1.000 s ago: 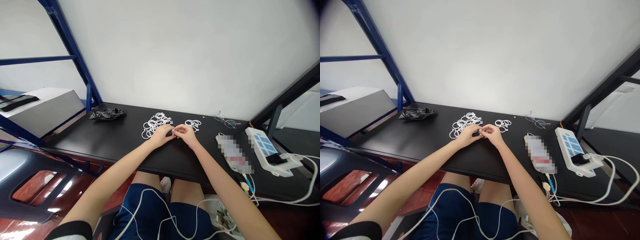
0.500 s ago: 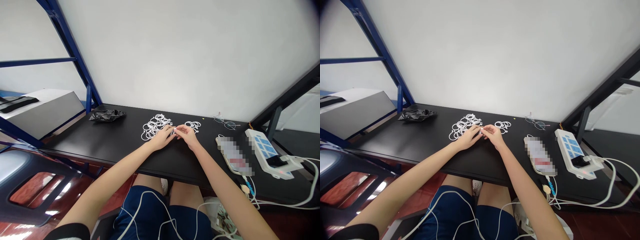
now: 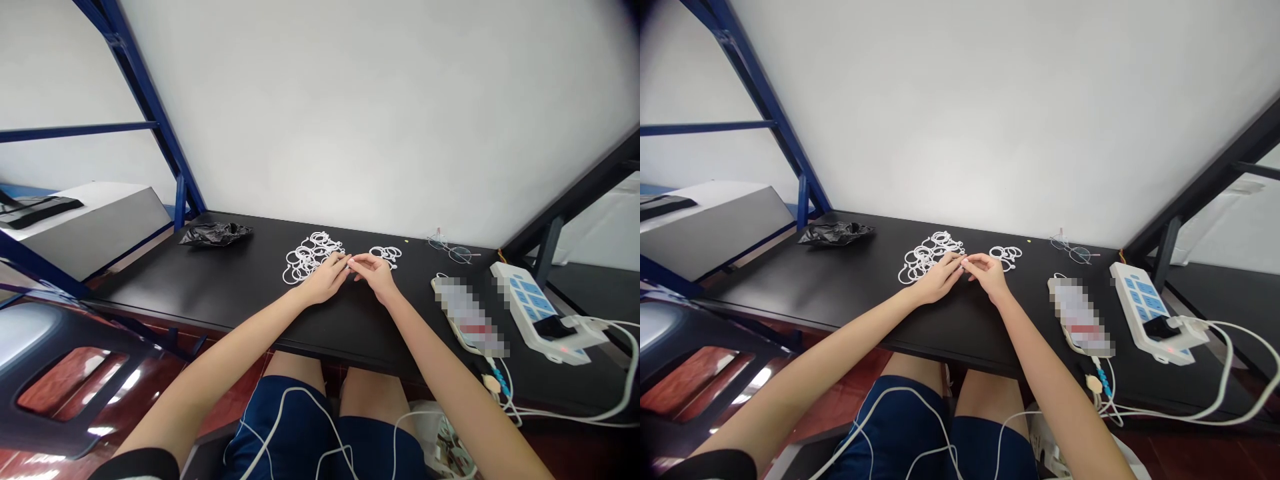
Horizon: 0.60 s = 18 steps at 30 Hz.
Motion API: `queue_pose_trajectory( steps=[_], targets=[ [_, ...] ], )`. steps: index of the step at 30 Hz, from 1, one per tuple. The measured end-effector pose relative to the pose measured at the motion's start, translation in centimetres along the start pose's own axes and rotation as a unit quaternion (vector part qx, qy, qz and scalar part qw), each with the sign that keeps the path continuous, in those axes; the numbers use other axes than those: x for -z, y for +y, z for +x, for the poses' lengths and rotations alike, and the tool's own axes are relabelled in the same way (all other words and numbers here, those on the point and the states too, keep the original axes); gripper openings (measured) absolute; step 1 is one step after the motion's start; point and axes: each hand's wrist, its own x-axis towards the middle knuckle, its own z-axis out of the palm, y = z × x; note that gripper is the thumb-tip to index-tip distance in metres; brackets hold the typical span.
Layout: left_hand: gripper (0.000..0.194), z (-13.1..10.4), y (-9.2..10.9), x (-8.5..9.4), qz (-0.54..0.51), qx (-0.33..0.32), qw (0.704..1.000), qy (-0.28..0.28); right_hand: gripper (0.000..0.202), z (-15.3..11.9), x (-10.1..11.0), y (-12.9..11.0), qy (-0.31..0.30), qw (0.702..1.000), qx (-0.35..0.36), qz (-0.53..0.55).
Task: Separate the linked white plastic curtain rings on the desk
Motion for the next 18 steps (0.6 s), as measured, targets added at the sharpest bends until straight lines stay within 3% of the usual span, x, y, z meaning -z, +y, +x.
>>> queue_pose_trajectory(
  steps=[18],
  targets=[
    [0.038,0.08,-0.16,-0.01,0.028,0.017,0.997,0.064,0.031,0.14,-0.03,-0.15,0.025,1.0,0.006,-0.003]
  ],
)
